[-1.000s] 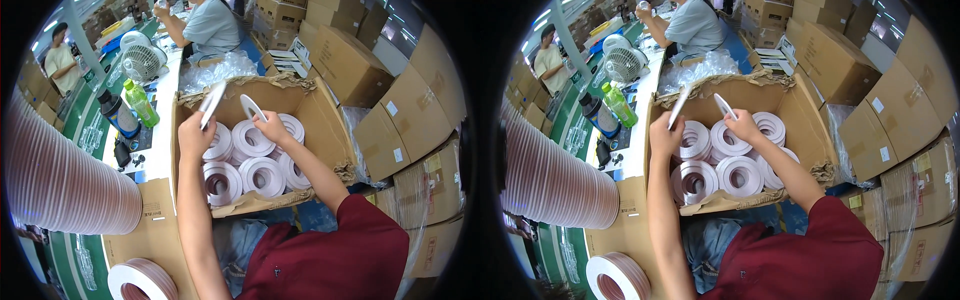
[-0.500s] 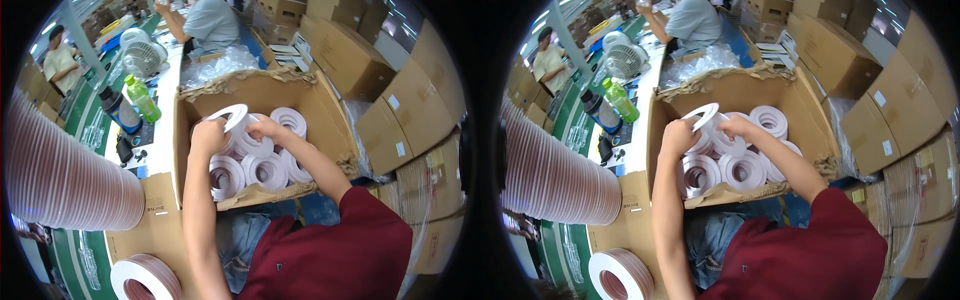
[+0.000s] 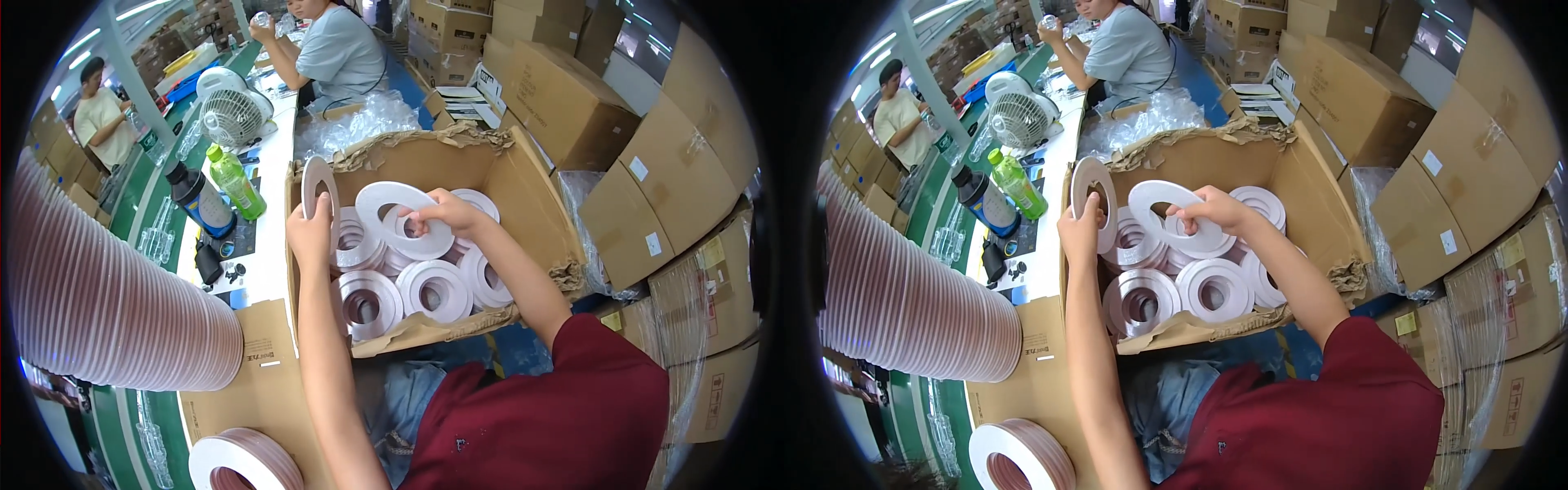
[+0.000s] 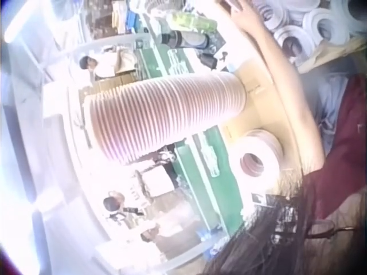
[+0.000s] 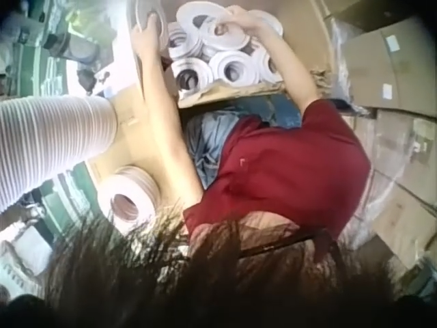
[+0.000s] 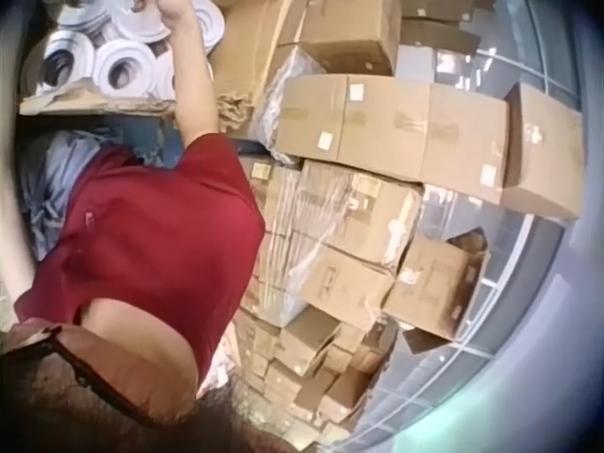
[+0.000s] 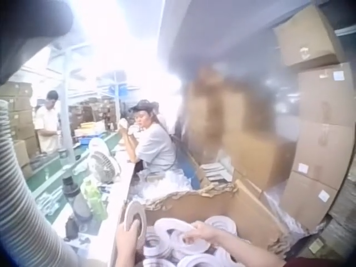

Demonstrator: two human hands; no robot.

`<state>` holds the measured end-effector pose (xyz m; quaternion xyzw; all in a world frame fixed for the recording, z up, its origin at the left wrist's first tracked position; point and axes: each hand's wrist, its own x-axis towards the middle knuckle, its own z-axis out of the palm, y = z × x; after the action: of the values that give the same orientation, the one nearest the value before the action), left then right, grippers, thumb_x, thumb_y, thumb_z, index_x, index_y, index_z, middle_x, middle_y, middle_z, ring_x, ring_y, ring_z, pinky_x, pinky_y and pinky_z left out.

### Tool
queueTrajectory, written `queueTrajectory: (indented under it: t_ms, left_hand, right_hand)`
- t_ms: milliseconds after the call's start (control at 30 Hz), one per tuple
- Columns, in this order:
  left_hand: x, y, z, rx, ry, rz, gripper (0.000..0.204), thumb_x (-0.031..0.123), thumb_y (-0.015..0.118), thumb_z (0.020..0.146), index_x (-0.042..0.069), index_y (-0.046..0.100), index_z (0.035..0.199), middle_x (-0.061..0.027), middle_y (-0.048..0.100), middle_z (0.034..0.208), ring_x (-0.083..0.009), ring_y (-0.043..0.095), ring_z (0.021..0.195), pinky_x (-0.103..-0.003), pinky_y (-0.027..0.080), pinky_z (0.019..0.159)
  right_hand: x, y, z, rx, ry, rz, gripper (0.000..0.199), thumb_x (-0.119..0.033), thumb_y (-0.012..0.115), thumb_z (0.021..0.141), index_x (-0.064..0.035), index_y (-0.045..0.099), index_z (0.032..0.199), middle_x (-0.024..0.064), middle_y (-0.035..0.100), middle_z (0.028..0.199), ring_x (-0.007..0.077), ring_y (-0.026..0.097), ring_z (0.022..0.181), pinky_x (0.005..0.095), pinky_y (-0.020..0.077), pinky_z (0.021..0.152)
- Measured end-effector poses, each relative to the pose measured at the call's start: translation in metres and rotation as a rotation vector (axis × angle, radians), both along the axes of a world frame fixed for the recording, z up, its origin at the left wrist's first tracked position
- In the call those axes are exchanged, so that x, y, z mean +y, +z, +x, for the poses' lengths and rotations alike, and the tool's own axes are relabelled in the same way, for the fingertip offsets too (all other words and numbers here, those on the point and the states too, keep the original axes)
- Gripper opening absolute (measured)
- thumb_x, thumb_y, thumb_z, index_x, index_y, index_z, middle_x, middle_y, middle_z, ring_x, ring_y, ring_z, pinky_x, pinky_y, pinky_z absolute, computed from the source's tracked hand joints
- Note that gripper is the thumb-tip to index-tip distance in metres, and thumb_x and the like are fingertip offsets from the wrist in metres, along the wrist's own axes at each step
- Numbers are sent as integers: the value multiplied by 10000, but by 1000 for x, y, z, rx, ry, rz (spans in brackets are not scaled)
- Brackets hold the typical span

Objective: Packaging rolls of tape into a box and using a hand tool to seal or process them.

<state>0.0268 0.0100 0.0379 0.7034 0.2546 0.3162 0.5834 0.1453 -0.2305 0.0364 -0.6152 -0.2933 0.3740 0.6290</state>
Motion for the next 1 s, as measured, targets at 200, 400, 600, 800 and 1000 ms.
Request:
queueTrajectory:
  t_ms: [200,400,600,800,1000]
  left_hand:
    - [-5,-15,11,-92,-361,-562,612,547,548,941,-36,631,1106,-133,695,863,-234,670,704,-354,554,670]
    - [-20,-11,1,-63,-699,-702,461,424,617,922,-20,614,1046,-116,644,750,-225,654,624,-362,569,623]
    - [-19,-13,-4,-19,-709,-494,292,261,725,833,7,661,962,-68,609,689,-179,630,582,-340,558,572]
    - [-25,-19,11,-162,-1042,-866,678,603,525,909,-17,587,1175,-169,685,894,-259,684,757,-425,561,744]
    - [10,-19,13,-507,-770,-812,758,735,296,916,102,582,1219,-83,683,1033,-208,660,854,-366,515,771]
  right_hand:
    - [-4,6,-11,245,5,262,234,-126,660,871,65,650,1006,89,672,828,185,669,730,302,546,727]
    - [2,-10,-13,-377,-410,165,344,-157,753,805,2,641,1089,89,665,899,227,655,868,348,527,808]
    - [28,-22,-13,-1011,-666,-39,691,-145,800,685,-42,506,1303,151,583,1161,290,526,1163,404,419,1006]
    - [9,-20,18,-851,-618,-93,479,-50,691,672,29,608,1137,126,674,1004,216,640,924,360,507,876]
    - [54,110,-2,-1002,-469,260,445,-11,617,739,7,542,1177,65,597,1005,153,595,825,294,506,740]
